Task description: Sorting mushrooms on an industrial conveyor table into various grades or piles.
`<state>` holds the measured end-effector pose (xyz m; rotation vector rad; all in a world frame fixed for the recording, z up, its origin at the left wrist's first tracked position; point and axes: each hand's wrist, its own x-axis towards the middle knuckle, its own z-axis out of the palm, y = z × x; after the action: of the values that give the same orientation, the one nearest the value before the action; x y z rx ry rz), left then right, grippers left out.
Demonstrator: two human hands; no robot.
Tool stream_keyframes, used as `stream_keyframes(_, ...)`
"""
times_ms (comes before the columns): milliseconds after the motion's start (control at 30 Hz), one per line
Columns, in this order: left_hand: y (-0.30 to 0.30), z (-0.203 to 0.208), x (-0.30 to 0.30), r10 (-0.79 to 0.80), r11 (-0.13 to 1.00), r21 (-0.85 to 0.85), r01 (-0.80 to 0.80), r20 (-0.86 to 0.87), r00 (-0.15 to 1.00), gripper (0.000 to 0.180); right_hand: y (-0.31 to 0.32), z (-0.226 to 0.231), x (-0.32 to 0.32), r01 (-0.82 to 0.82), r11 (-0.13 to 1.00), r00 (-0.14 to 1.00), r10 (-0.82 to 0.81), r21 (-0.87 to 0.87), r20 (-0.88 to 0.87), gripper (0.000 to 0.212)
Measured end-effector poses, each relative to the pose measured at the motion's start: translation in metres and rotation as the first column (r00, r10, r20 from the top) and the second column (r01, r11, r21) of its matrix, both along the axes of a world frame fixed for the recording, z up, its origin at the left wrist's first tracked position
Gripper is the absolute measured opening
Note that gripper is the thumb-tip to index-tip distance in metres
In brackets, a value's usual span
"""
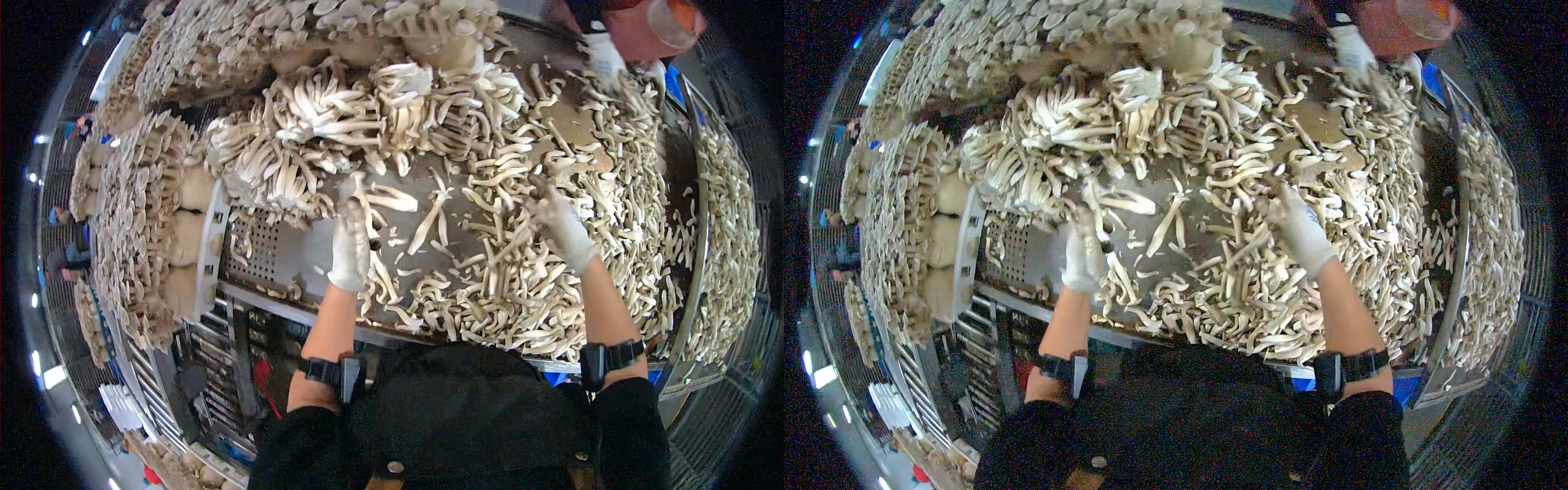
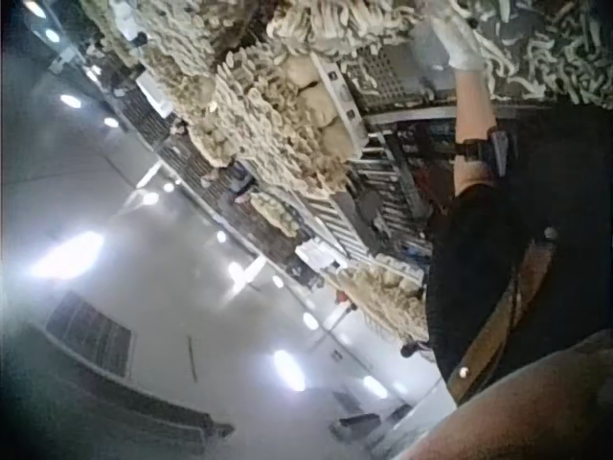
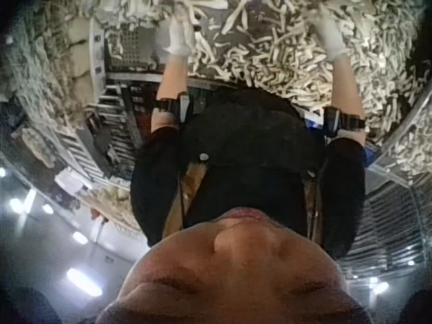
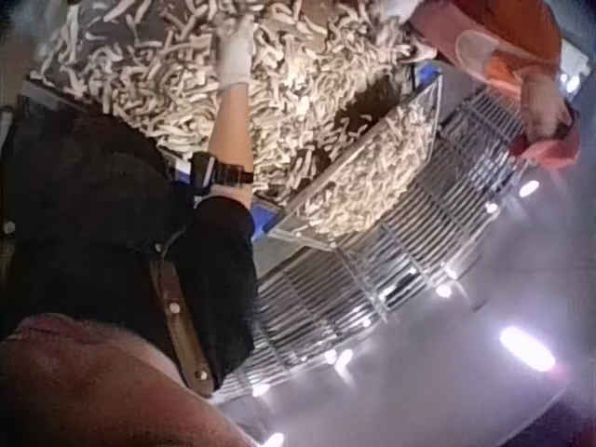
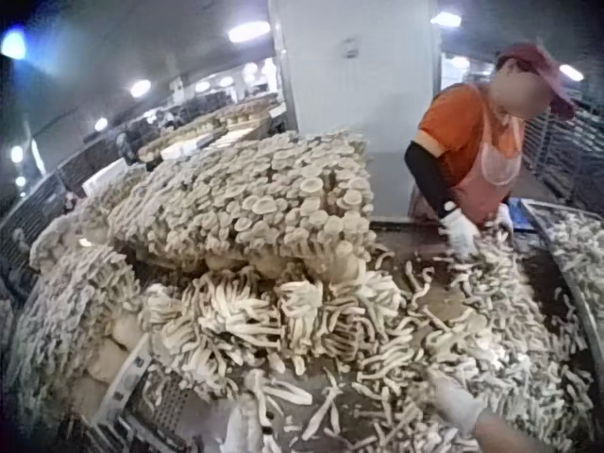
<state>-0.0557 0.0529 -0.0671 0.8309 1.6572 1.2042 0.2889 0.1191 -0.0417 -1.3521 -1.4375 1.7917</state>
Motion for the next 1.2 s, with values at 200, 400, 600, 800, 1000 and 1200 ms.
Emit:
stream_keyframes(200, -0.002, 0.011, 0.021, -0.068, 0.969, -0.236, 0.075, 0.038, 0.997, 0.047, -0.004, -0.006, 0.017, 0.6, 0.728, 0.694, -0.68, -0.331, -0.237, 0.031)
stream_keyframes(400, -0.011, -0.002, 0.005, -0.025, 0.999, -0.013, 0.029, 0.24, 0.971, 0.034, -0.044, 0.039, -0.005, 0.657, 0.754, 0.646, -0.564, -0.001, -0.515, 0.038)
stream_keyframes(600, -0.008, -0.01, 0.009, -0.014, 0.999, 0.032, -0.001, 0.462, 0.887, 0.029, -0.063, -0.063, 0.033, -0.398, 0.729, 0.813, -0.001, 0.557, 0.582, 0.031)
stream_keyframes(800, -0.003, -0.003, 0.016, -0.302, 0.953, -0.033, 0.3, -0.103, 0.948, 0.023, -0.034, 0.056, 0.028, -0.423, 0.905, 0.612, 0.243, 0.051, 0.752, 0.03)
stream_keyframes(1000, 0.027, -0.044, 0.012, -0.409, 0.797, -0.229, 0.559, -0.885, 0.221, 0.031, -0.008, 0.039, -0.012, -0.708, 0.645, 0.318, -0.072, 0.288, 0.945, 0.019)
stream_keyframes(1200, 0.04, -0.012, 0.047, -0.793, 0.529, -0.619, 0.581, -0.604, 0.08, 0.044, -0.001, 0.0, -0.007, -0.762, 0.628, 0.282, 0.104, 0.157, 0.954, 0.016)
